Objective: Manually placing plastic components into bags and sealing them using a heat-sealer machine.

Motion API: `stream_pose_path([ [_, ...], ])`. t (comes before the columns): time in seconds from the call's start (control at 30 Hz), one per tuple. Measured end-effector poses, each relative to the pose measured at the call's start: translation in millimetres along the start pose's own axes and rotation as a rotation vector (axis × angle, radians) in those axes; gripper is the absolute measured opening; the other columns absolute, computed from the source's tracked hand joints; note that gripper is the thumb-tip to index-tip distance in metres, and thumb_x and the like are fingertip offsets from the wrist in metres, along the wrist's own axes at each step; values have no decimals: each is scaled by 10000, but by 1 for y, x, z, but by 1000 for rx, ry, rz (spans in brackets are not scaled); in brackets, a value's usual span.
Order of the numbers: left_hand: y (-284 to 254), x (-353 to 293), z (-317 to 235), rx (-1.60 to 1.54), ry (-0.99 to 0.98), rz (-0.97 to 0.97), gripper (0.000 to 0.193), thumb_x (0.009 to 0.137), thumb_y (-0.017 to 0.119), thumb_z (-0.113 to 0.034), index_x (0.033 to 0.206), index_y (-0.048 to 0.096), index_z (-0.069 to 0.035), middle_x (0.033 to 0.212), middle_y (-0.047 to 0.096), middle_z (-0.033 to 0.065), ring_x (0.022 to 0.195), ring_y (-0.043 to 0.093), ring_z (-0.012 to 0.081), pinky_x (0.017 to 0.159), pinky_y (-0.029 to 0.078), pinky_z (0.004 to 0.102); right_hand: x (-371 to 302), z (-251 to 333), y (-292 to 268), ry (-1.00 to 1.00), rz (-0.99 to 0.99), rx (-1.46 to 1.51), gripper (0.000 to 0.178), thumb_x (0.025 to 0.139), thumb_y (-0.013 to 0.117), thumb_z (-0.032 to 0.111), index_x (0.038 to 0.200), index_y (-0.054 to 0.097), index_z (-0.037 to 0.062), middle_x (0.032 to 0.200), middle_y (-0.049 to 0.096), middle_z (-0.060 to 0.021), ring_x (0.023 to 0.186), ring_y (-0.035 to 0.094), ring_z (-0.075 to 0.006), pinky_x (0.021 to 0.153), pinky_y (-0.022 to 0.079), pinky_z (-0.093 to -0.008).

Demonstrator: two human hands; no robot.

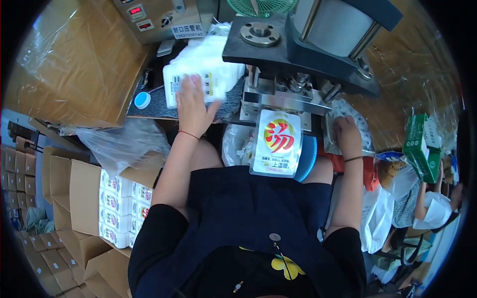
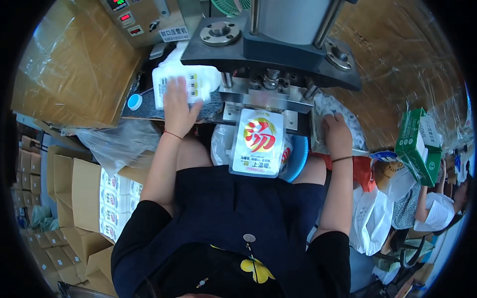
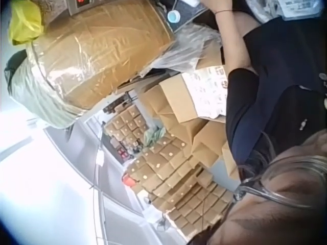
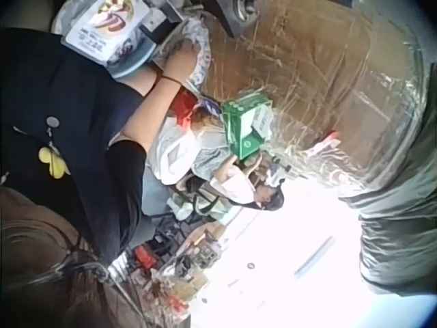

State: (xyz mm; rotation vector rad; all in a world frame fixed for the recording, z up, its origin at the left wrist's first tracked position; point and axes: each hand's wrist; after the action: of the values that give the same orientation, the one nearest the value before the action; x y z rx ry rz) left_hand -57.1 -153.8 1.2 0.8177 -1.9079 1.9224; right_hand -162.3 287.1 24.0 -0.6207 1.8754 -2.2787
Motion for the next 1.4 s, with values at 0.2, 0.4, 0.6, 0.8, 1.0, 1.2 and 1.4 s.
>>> stream_pose_path([
  [0.2, -21, -43, 3, -282, 338, 195, 351, 879, 584, -103, 1224, 641, -79, 1227, 644, 164, 1114, 609, 370, 923, 464, 489, -3, 10, -4, -91, -271, 82, 191, 863, 608, 81, 1053, 605, 68, 1084, 577, -178, 948, 614, -394, 782, 519, -451],
  [0.4, -39, -48, -28, -1515, -543, 288, 198, 987, 632, -168, 1044, 690, 12, 896, 700, 31, 795, 611, 53, 701, 497, 248, -2, 17, -9, 1, -246, 43, 151, 936, 584, 147, 1012, 667, 47, 1042, 638, -181, 915, 633, -393, 779, 517, -429],
  [0.6, -42, -60, -78, -1339, -277, 670, 174, 922, 719, -144, 879, 703, 23, 744, 608, -46, 679, 488, 15, 597, 414, 206, -27, 60, -29, -215, -156, 726, 265, 982, 586, 248, 1125, 664, 38, 1005, 674, -85, 805, 639, -215, 721, 492, -328],
  [0.8, -37, -76, -107, -1376, -209, 756, 279, 920, 723, -263, 955, 724, 14, 703, 644, 44, 627, 524, 72, 590, 446, 257, -43, 99, -49, -44, 274, 1262, 333, 1032, 523, 250, 1211, 636, -7, 990, 570, -20, 753, 523, -82, 662, 429, -213],
  [1.0, -45, -81, -122, -1490, -277, 895, 308, 943, 701, -279, 954, 723, 29, 772, 683, 24, 701, 569, 50, 638, 482, 245, -38, 123, -46, -232, 65, 927, 168, 956, 616, 129, 1033, 695, 2, 913, 646, -78, 853, 626, -154, 760, 498, -267],
  [1.2, -42, -91, -137, -1787, -445, 1233, 299, 991, 629, -221, 1129, 667, 41, 1045, 712, 70, 895, 657, 107, 839, 535, 272, -28, 103, -57, -401, 244, 686, 256, 999, 531, 215, 1051, 680, 13, 991, 657, -149, 898, 643, -283, 791, 506, -352],
  [1.4, -33, -72, -127, -1998, -668, 1182, 317, 906, 680, -36, 1212, 628, 33, 1145, 702, 126, 1002, 696, 188, 899, 559, 348, -3, 37, -42, 20, -70, -105, 328, 895, 647, 199, 1202, 635, 84, 1125, 628, -179, 983, 643, -387, 811, 539, -439],
])
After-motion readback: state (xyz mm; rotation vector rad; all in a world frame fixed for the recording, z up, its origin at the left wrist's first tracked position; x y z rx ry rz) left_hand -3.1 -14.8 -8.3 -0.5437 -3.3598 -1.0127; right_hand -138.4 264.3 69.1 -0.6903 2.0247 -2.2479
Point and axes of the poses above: each hand's wrist, its own x-axis towards the middle knuckle, its own y-axis out of the palm, z = x × y
